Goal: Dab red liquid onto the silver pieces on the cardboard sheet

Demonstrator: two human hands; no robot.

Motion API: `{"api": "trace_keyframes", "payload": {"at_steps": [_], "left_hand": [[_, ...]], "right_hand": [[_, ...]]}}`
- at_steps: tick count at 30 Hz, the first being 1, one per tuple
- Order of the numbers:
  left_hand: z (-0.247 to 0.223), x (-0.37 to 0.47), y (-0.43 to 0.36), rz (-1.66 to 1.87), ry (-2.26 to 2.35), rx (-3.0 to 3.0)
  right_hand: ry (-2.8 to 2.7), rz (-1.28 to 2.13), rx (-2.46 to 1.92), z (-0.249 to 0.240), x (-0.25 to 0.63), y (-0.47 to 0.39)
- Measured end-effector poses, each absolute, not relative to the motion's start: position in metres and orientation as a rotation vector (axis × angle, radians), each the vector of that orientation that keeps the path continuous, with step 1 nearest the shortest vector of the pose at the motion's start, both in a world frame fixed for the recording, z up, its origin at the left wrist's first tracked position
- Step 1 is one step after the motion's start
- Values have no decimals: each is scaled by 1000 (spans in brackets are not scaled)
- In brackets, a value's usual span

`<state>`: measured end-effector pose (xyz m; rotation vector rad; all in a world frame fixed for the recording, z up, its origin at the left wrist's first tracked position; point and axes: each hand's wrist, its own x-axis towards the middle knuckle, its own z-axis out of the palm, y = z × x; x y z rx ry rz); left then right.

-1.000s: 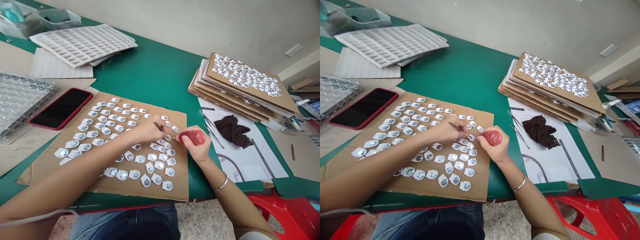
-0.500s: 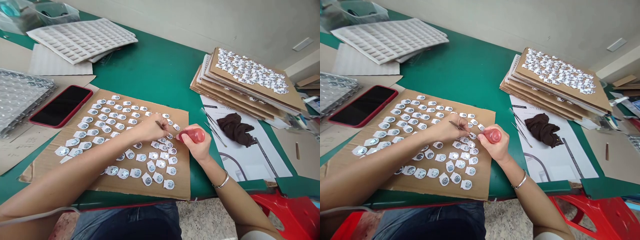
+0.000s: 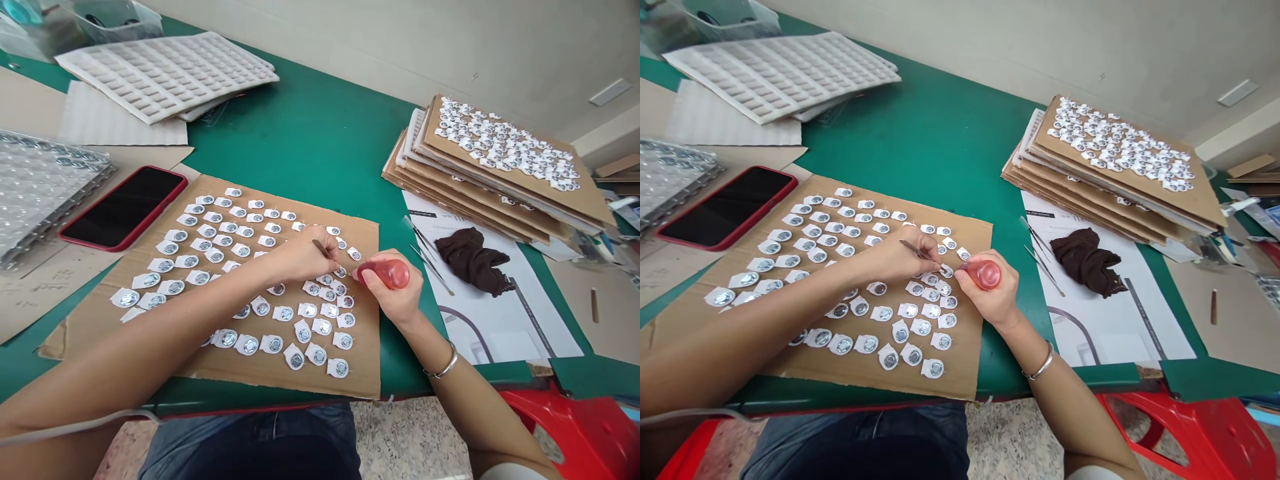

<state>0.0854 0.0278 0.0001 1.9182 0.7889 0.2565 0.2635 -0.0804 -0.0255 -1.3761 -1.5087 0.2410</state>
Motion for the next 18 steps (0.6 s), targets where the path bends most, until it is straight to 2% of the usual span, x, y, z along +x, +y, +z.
{"api": "trace_keyframes", "payload": {"at_steps": [18], "left_hand": [[-7,86,30,234,807,1912]], "right_hand": [[-1522,284,-1367,-26,263,-81]]}}
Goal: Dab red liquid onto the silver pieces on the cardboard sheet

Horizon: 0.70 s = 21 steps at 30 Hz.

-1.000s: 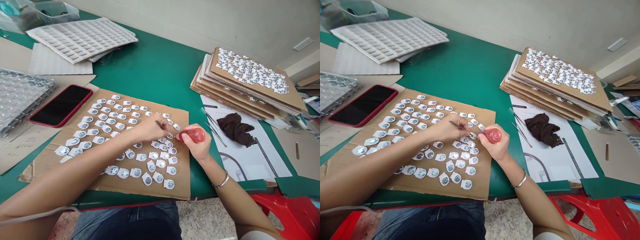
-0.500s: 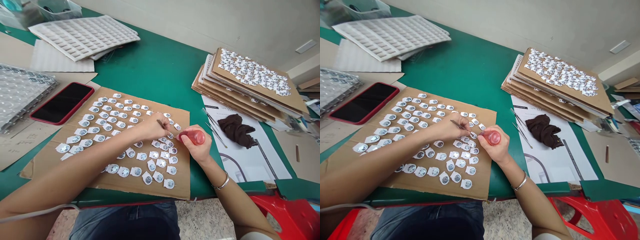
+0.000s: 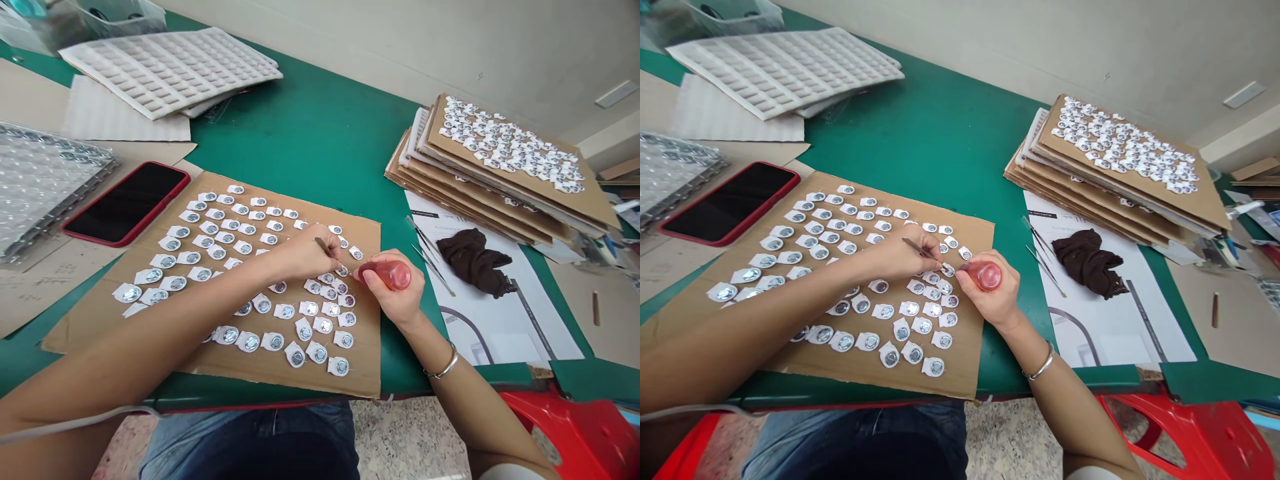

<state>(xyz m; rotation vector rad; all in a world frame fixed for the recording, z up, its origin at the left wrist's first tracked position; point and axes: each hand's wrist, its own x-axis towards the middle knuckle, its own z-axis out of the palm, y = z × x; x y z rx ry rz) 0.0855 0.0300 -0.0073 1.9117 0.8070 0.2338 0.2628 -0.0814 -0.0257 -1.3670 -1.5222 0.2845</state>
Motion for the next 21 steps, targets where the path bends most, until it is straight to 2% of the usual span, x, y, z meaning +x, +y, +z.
{"api": "trace_keyframes", "payload": {"at_steps": [21], "left_hand": [[-7,85,30,233,813,1879]], "right_hand": [[-1479,377,-1324,-28,264,-80]]}}
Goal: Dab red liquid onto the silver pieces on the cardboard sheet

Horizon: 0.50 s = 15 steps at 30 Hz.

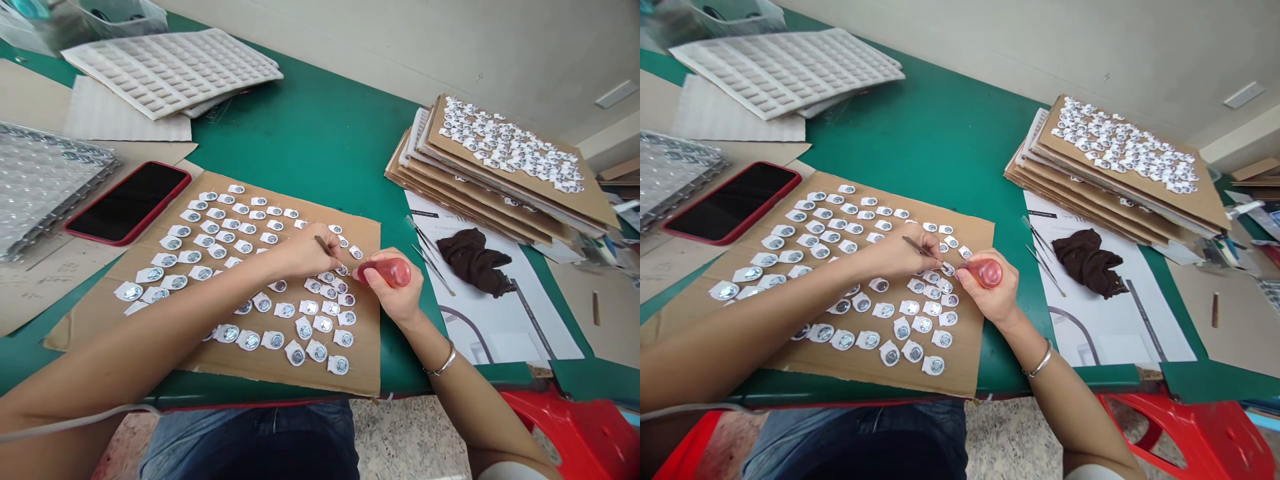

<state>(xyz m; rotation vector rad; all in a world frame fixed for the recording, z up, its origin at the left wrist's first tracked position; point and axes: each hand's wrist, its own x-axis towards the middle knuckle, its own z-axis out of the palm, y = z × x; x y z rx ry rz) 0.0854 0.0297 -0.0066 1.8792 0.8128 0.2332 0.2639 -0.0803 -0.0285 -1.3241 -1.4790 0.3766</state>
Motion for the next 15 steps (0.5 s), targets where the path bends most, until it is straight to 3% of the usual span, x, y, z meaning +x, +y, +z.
{"api": "trace_keyframes", "payload": {"at_steps": [15], "left_hand": [[-3,84,30,263,778,1901]], "right_hand": [[-1560,323,-1298,-26,263,-80]]}}
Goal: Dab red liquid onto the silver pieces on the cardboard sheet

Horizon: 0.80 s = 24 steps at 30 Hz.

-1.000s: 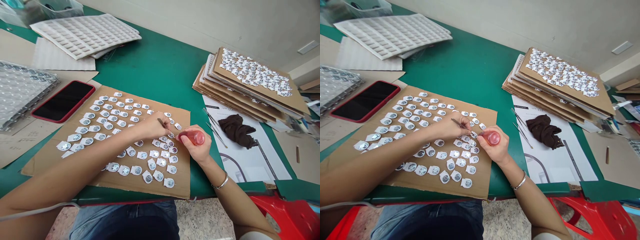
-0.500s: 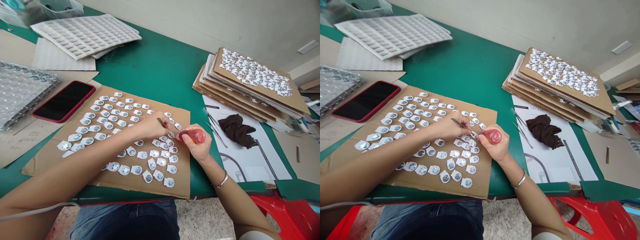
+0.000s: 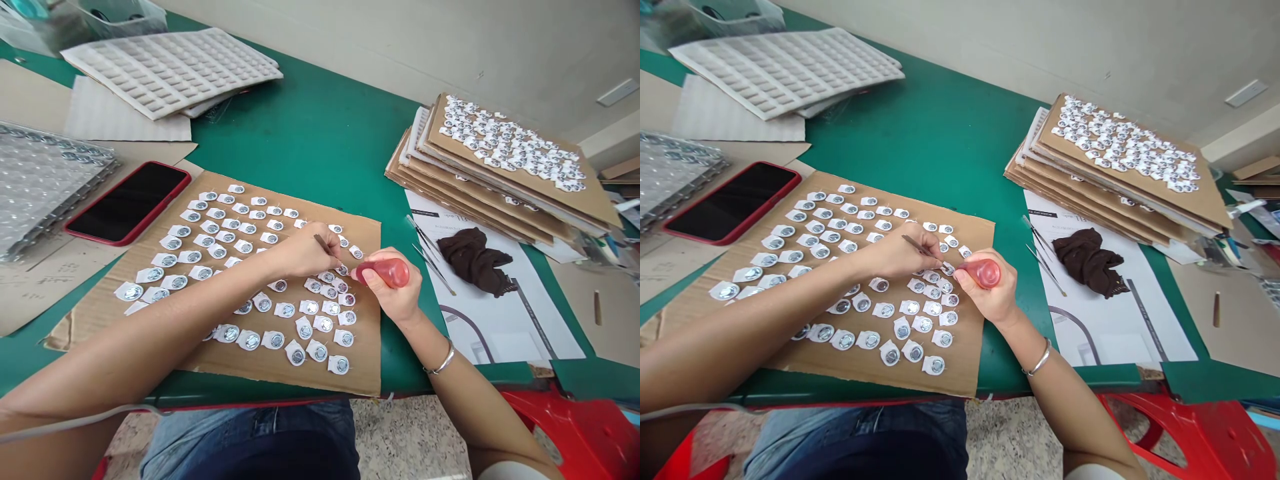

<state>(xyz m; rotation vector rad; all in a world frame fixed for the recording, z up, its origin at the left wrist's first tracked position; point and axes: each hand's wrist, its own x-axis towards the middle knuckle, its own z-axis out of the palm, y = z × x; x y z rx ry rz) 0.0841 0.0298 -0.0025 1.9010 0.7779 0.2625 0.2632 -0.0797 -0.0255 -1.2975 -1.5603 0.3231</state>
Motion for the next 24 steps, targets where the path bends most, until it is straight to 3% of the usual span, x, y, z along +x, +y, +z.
{"api": "trace_keyframes", "payload": {"at_steps": [24], "left_hand": [[-2,84,29,264,783,1887]], "right_hand": [[-1563,280,-1308,-27,258,-75]]}}
